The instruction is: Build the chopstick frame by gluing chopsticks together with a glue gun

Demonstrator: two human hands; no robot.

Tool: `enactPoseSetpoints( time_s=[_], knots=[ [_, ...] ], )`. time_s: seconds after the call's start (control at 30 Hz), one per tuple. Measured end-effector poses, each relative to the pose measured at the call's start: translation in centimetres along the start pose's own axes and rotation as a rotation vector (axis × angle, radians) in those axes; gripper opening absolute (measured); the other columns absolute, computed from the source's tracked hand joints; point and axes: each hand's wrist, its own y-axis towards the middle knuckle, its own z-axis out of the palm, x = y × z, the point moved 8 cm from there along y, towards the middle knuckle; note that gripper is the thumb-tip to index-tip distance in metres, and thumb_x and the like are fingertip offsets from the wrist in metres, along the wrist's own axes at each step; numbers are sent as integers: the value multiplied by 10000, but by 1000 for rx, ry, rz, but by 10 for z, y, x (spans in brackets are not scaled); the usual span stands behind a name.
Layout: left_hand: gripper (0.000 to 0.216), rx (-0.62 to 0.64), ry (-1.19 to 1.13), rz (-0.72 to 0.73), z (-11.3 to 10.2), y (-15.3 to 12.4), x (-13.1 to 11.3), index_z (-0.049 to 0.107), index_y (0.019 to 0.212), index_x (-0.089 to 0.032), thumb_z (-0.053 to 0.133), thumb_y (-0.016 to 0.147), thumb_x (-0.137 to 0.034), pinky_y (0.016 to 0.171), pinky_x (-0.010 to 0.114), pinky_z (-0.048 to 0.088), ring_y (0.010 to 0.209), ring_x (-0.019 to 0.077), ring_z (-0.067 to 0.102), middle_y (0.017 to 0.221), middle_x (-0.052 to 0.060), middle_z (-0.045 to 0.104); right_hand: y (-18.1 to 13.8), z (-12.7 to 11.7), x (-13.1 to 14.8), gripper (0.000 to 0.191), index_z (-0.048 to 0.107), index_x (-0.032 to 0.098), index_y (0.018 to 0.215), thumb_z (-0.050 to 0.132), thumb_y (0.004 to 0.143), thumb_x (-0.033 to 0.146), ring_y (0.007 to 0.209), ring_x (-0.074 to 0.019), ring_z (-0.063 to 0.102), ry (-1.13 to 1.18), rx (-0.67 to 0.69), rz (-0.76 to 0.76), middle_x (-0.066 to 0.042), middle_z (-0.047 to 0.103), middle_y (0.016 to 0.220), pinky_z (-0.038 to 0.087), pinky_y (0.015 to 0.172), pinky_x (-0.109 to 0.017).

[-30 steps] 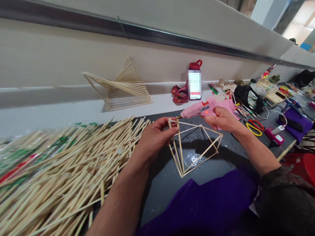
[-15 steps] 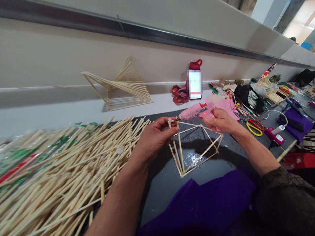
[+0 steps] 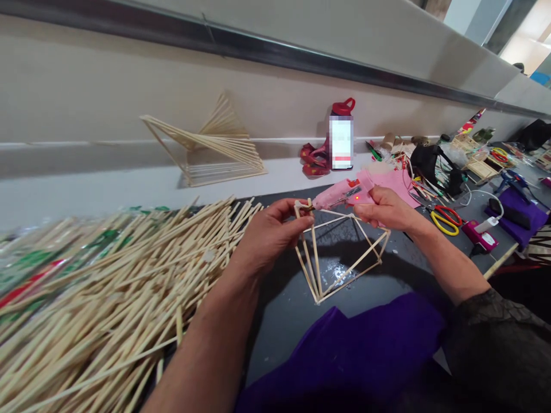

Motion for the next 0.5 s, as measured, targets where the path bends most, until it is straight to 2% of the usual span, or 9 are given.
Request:
enactPoseSetpoints(
  time_s=[0.1,0.27,0.5],
  knots=[
    [356,7,4,3,0,0,0,669,877,-155,774,563,-284,386,205,275,411,39,396,646,-56,608,0,0,0,233,499,170,708,569,781,380,480,-48,440,-28,18,14,38,508,607,342,435,-199],
    [379,5,-1,2,0,0,-2,672,892,-156,775,550,-282,383,205,272,423,43,402,655,-48,614,0,-5,9,248,505,164,734,563,776,401,466,-40,445,17,18,-91,38,520,617,336,433,-198],
    [339,-11,-8,-13,0,-1,-2,678,843,-167,782,533,-259,393,202,275,445,48,403,667,-29,623,-1,-8,7,255,518,162,715,572,782,402,466,-32,453,27,-8,-87,35,539,619,337,444,-197]
  ],
)
